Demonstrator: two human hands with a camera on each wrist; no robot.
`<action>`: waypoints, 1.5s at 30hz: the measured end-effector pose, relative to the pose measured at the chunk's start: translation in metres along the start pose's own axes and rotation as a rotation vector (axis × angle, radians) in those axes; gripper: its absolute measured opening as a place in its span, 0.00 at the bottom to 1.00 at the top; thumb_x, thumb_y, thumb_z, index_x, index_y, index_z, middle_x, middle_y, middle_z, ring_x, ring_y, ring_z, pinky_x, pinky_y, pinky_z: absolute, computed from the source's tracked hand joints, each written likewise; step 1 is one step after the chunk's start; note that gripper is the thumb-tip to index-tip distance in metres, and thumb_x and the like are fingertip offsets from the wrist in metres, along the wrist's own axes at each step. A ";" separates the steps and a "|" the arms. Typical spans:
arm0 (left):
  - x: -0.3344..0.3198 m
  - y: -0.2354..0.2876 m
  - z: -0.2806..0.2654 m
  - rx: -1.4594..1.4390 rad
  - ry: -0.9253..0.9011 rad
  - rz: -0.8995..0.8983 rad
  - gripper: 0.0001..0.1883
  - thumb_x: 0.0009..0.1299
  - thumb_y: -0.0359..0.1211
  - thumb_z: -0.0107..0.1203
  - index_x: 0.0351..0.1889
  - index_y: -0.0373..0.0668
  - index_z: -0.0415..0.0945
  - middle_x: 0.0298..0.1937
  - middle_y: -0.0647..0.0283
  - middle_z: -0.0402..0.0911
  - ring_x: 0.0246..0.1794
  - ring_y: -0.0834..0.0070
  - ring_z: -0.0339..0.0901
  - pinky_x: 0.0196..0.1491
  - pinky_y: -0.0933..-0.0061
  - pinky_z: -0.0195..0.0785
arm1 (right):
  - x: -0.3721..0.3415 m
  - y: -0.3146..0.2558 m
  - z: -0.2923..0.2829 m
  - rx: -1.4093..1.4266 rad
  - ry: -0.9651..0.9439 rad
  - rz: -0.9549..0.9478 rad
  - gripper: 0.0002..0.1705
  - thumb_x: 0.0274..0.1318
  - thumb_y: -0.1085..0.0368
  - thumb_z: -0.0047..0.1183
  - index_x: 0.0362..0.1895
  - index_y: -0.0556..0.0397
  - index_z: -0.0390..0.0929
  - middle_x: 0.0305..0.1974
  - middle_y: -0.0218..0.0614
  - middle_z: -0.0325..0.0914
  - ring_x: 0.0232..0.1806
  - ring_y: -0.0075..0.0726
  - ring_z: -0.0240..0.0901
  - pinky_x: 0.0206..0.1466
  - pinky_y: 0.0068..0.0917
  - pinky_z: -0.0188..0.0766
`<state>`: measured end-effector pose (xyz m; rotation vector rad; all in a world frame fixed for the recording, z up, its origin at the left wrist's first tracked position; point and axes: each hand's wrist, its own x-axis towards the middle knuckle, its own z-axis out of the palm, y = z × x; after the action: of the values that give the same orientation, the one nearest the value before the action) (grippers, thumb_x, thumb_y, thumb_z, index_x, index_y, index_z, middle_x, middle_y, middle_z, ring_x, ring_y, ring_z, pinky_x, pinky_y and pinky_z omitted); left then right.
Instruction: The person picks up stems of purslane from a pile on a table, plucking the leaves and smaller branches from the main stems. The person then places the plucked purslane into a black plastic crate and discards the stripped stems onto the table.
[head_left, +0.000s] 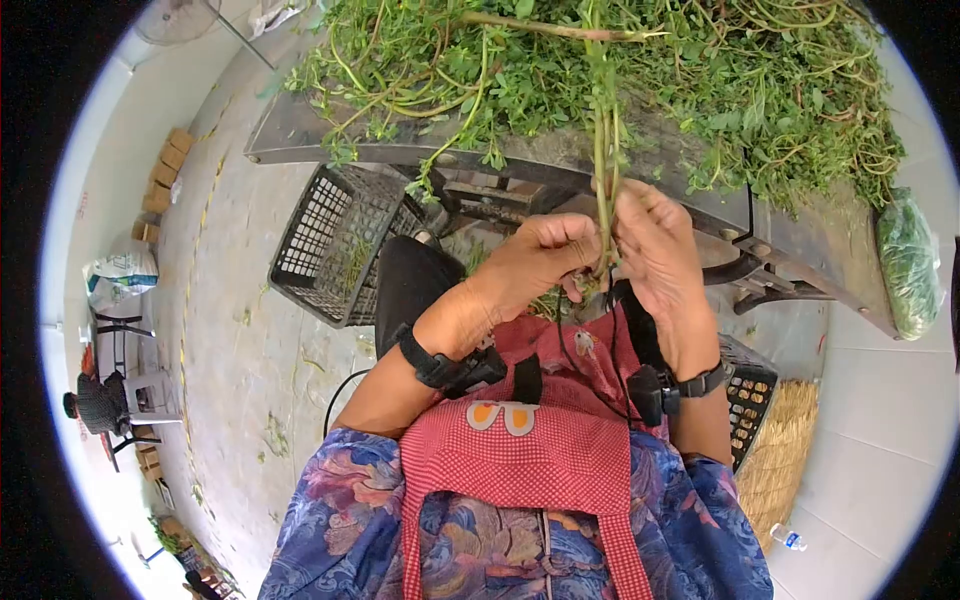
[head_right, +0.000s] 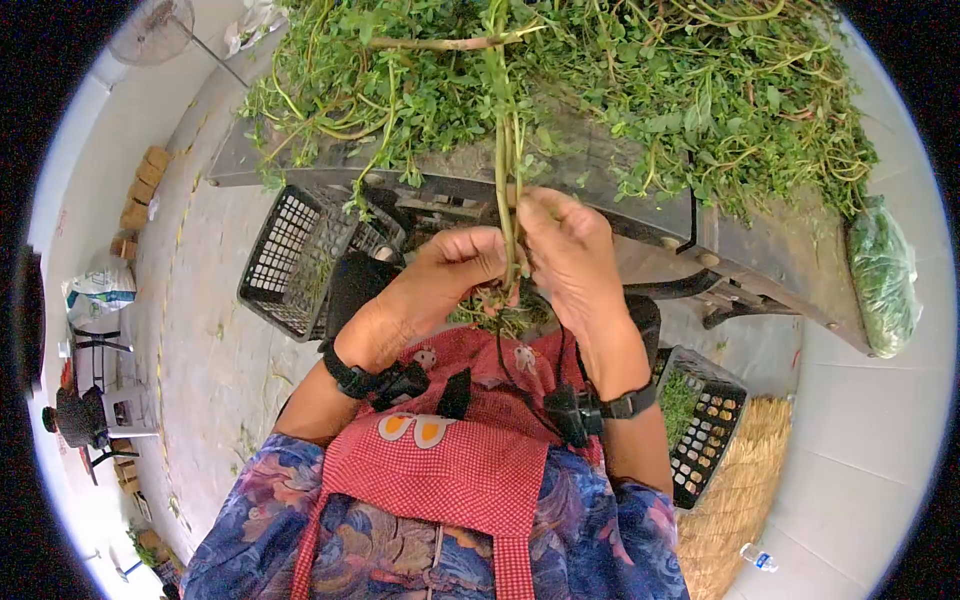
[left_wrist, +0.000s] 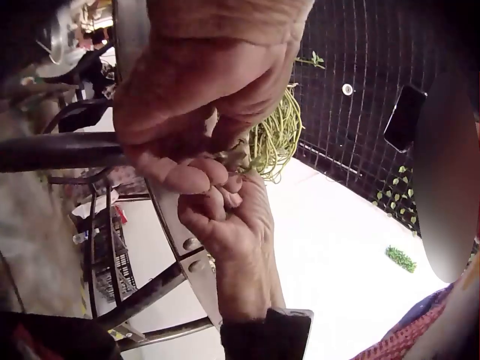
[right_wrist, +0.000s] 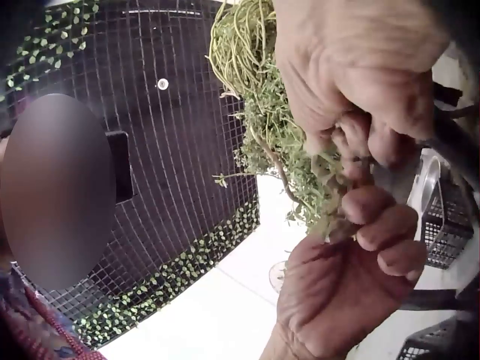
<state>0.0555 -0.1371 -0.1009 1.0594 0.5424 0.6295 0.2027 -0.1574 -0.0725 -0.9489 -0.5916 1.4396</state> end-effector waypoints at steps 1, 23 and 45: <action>0.000 0.002 0.001 0.040 -0.020 -0.012 0.11 0.72 0.36 0.46 0.41 0.40 0.74 0.31 0.66 0.78 0.29 0.81 0.75 0.30 0.82 0.68 | 0.004 0.002 -0.009 -0.078 -0.053 -0.036 0.09 0.56 0.64 0.54 0.38 0.55 0.75 0.23 0.24 0.71 0.16 0.13 0.59 0.16 0.13 0.54; 0.008 0.014 0.010 0.329 0.104 0.246 0.08 0.71 0.30 0.48 0.38 0.34 0.75 0.27 0.65 0.79 0.27 0.84 0.73 0.33 0.83 0.68 | -0.008 0.006 -0.019 -0.148 0.044 -0.264 0.07 0.56 0.64 0.55 0.30 0.52 0.72 0.18 0.19 0.66 0.16 0.09 0.54 0.17 0.13 0.45; -0.022 0.020 -0.001 0.734 0.418 0.514 0.09 0.66 0.30 0.53 0.41 0.36 0.77 0.32 0.64 0.78 0.27 0.80 0.71 0.26 0.82 0.62 | -0.034 0.022 -0.024 -0.499 -0.175 -0.226 0.10 0.57 0.64 0.53 0.30 0.58 0.75 0.22 0.24 0.71 0.27 0.15 0.64 0.30 0.18 0.62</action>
<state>0.0355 -0.1454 -0.0806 1.8038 0.9124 1.1662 0.2069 -0.1976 -0.0965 -1.1039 -1.1876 1.1983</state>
